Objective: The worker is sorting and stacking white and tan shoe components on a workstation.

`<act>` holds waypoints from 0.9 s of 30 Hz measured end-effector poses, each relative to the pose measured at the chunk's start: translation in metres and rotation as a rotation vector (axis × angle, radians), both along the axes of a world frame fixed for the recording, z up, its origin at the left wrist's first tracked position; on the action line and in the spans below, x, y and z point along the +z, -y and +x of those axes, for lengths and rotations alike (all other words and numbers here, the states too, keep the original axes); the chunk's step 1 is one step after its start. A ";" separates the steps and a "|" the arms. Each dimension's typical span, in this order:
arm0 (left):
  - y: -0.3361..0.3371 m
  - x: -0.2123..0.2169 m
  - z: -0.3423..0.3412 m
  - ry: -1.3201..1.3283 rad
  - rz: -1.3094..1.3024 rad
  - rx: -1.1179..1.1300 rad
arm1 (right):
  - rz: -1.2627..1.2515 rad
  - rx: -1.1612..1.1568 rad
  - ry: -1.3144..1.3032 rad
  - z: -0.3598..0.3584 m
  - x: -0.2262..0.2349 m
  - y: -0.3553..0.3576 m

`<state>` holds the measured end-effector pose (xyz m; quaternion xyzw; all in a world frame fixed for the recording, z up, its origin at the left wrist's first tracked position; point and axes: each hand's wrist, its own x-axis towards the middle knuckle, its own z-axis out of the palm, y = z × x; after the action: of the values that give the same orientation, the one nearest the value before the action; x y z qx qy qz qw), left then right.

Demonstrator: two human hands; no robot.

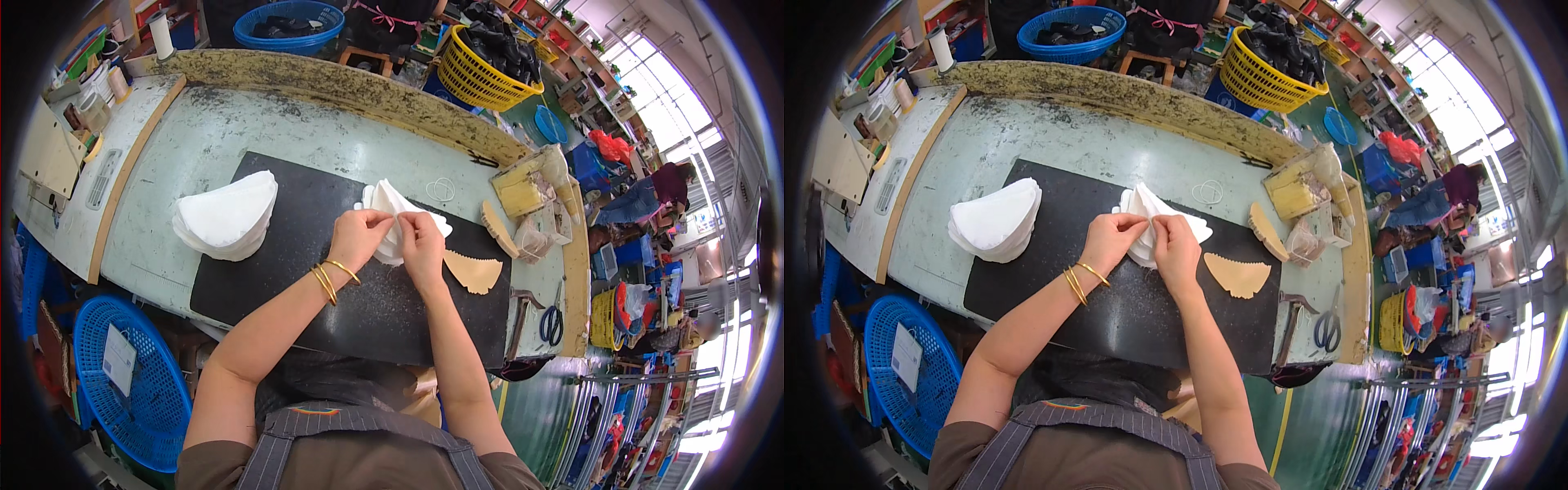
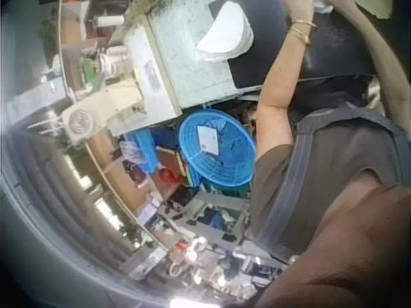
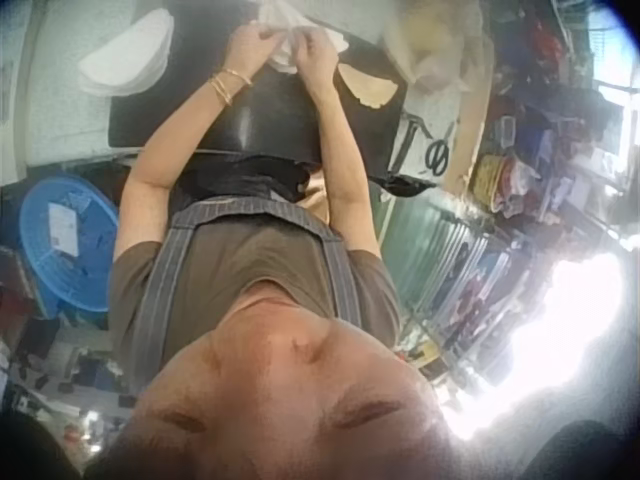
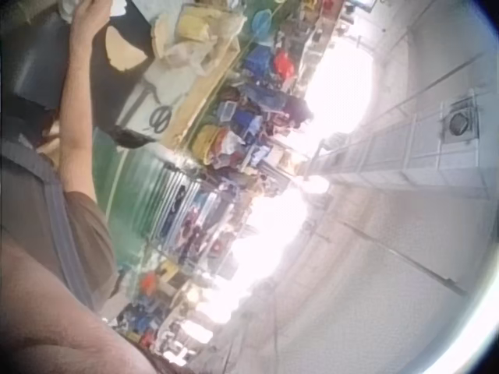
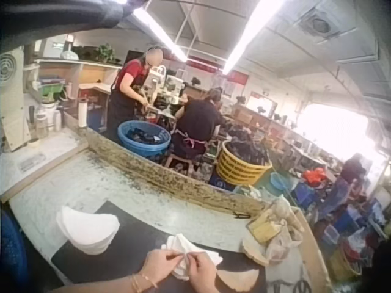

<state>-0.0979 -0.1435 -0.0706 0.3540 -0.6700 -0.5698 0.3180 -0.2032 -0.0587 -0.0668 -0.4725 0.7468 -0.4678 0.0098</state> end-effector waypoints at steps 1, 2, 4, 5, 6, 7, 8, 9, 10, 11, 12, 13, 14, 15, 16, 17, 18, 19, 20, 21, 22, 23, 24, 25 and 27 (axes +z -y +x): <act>-0.001 -0.004 -0.001 -0.009 -0.012 0.001 | 0.007 -0.026 -0.047 0.004 0.005 -0.001; -0.003 -0.009 -0.002 0.003 -0.068 0.022 | -0.009 -0.027 -0.130 0.006 0.005 -0.003; -0.008 -0.002 -0.002 0.020 -0.137 0.044 | -0.004 -0.067 -0.279 0.007 -0.001 -0.007; -0.010 -0.005 -0.003 0.056 -0.165 0.069 | 0.001 -0.079 -0.335 0.008 -0.004 -0.007; -0.011 -0.004 0.002 0.087 -0.145 0.084 | 0.016 -0.082 -0.366 0.012 -0.008 -0.005; -0.013 -0.002 0.004 0.117 -0.119 0.091 | -0.006 -0.065 -0.381 0.015 -0.008 -0.005; -0.014 -0.002 0.004 0.102 -0.138 0.080 | -0.011 -0.062 -0.369 0.017 -0.008 -0.006; -0.015 -0.002 0.006 0.083 -0.088 0.082 | -0.014 -0.054 -0.352 0.020 -0.005 -0.006; -0.015 -0.001 0.005 0.068 -0.034 0.084 | -0.024 -0.065 -0.358 0.020 -0.005 -0.006; -0.014 -0.001 0.002 0.065 -0.042 0.077 | -0.010 -0.066 -0.361 0.020 -0.005 -0.006; -0.014 0.000 0.001 0.068 -0.036 0.075 | 0.010 -0.066 -0.359 0.021 -0.006 -0.007; -0.016 -0.001 0.002 0.075 -0.026 0.075 | 0.013 -0.071 -0.354 0.019 -0.008 -0.007; -0.015 -0.001 0.001 0.084 -0.022 0.071 | 0.025 -0.122 -0.343 0.015 -0.011 -0.005; -0.015 0.001 0.001 0.105 -0.061 0.076 | 0.042 -0.169 -0.326 0.013 -0.014 -0.003; -0.014 0.003 0.003 0.129 -0.097 0.082 | -0.005 -0.195 -0.239 0.010 -0.013 -0.001; -0.014 0.004 0.004 0.148 -0.084 0.081 | -0.060 -0.172 -0.179 0.004 -0.010 -0.001; -0.011 0.005 0.005 0.088 -0.085 0.046 | -0.058 -0.124 -0.039 -0.001 -0.008 0.000; -0.008 0.004 0.005 0.025 -0.087 0.015 | -0.059 -0.074 0.099 -0.005 -0.008 0.001; -0.009 -0.003 0.005 -0.038 -0.076 0.015 | -0.047 -0.048 0.213 -0.005 -0.007 -0.003; -0.009 -0.003 0.003 -0.030 -0.073 0.021 | -0.040 -0.020 0.322 -0.006 -0.005 -0.004; -0.010 -0.001 0.002 -0.015 -0.075 0.008 | -0.026 0.000 0.374 -0.007 -0.004 -0.006; -0.012 -0.001 0.000 -0.001 -0.078 -0.006 | -0.023 0.005 0.379 -0.007 -0.006 -0.006; -0.014 0.000 0.000 0.004 -0.098 0.007 | -0.020 -0.005 0.394 -0.006 -0.008 -0.008; -0.016 0.001 -0.001 0.008 -0.095 0.008 | -0.018 -0.016 0.409 -0.005 -0.010 -0.009; -0.018 0.003 -0.001 0.081 -0.129 0.032 | -0.016 -0.029 0.382 -0.003 -0.012 -0.008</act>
<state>-0.0990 -0.1258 -0.0671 0.3663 -0.7119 -0.5055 0.3216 -0.2064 -0.0507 -0.0788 -0.3644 0.7344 -0.5551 0.1406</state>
